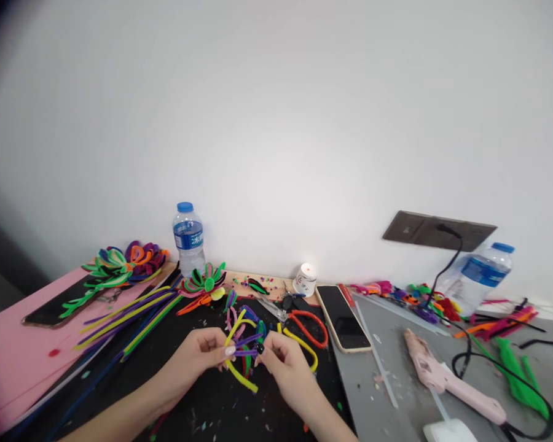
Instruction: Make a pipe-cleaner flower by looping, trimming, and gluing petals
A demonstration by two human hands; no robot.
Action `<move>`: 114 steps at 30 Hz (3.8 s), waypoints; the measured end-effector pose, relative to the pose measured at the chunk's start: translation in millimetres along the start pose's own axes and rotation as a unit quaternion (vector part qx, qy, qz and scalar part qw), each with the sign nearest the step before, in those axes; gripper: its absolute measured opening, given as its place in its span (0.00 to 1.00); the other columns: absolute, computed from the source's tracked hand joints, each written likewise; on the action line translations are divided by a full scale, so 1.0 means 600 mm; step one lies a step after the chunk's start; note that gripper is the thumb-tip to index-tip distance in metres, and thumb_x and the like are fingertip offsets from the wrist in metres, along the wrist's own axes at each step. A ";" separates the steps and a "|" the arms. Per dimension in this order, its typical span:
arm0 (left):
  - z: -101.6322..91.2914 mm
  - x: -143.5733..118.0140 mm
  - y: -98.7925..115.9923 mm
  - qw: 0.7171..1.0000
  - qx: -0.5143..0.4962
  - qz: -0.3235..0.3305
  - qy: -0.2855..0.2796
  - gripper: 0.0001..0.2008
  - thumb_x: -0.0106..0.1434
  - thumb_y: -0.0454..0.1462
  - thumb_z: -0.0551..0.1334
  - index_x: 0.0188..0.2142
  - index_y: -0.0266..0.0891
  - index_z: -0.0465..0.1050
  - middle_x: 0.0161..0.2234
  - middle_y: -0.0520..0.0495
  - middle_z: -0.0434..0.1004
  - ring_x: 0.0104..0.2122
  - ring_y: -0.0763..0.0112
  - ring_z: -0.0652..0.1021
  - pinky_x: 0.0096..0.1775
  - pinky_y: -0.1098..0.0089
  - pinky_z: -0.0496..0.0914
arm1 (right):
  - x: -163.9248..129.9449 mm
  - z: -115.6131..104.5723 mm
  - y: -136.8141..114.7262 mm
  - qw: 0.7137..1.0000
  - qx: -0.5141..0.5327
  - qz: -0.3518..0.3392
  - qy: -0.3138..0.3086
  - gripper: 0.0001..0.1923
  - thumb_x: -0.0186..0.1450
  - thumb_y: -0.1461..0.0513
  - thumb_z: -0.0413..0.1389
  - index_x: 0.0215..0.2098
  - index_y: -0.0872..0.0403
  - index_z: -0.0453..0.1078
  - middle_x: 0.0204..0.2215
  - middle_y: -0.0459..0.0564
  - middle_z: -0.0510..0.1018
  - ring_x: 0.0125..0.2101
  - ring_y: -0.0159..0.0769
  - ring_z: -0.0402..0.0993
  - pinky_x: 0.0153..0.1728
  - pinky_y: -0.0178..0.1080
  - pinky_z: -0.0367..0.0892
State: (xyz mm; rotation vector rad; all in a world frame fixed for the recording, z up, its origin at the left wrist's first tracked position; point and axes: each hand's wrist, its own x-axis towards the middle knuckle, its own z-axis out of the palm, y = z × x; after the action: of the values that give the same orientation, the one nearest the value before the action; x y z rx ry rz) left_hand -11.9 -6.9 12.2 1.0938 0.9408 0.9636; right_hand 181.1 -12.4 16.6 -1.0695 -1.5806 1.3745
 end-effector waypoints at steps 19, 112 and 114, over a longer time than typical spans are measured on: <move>0.003 -0.002 -0.002 0.999 -0.024 -0.006 0.022 0.11 0.48 0.41 0.66 0.23 0.33 0.70 0.19 0.54 0.69 0.21 0.77 0.69 0.27 0.76 0.63 | 0.008 -0.002 0.002 0.991 0.099 0.071 0.061 0.16 0.61 0.51 0.48 0.26 0.55 0.58 0.16 0.39 0.60 0.13 0.21 0.46 0.12 0.28 0.40; 0.023 -0.020 -0.003 0.985 0.145 0.079 -0.051 0.12 0.58 0.39 0.56 0.30 0.33 0.74 0.21 0.48 0.74 0.23 0.71 0.74 0.26 0.75 0.67 | -0.002 0.017 -0.004 0.992 0.103 0.025 0.072 0.14 0.58 0.57 0.55 0.21 0.56 0.59 0.13 0.40 0.66 0.11 0.22 0.55 0.13 0.27 0.51; 0.023 -0.019 -0.006 0.986 0.141 0.075 -0.053 0.11 0.58 0.39 0.57 0.31 0.34 0.74 0.23 0.48 0.73 0.24 0.71 0.74 0.26 0.75 0.67 | -0.004 0.017 -0.003 0.996 0.070 0.018 0.061 0.14 0.59 0.57 0.54 0.21 0.56 0.59 0.13 0.40 0.66 0.11 0.22 0.56 0.13 0.27 0.52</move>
State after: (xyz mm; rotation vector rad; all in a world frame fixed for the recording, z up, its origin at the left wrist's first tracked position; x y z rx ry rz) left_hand -1.7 -21.9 12.5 1.4587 0.9368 0.9011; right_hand 172.4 -18.0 17.3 -1.0803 -1.3636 1.3948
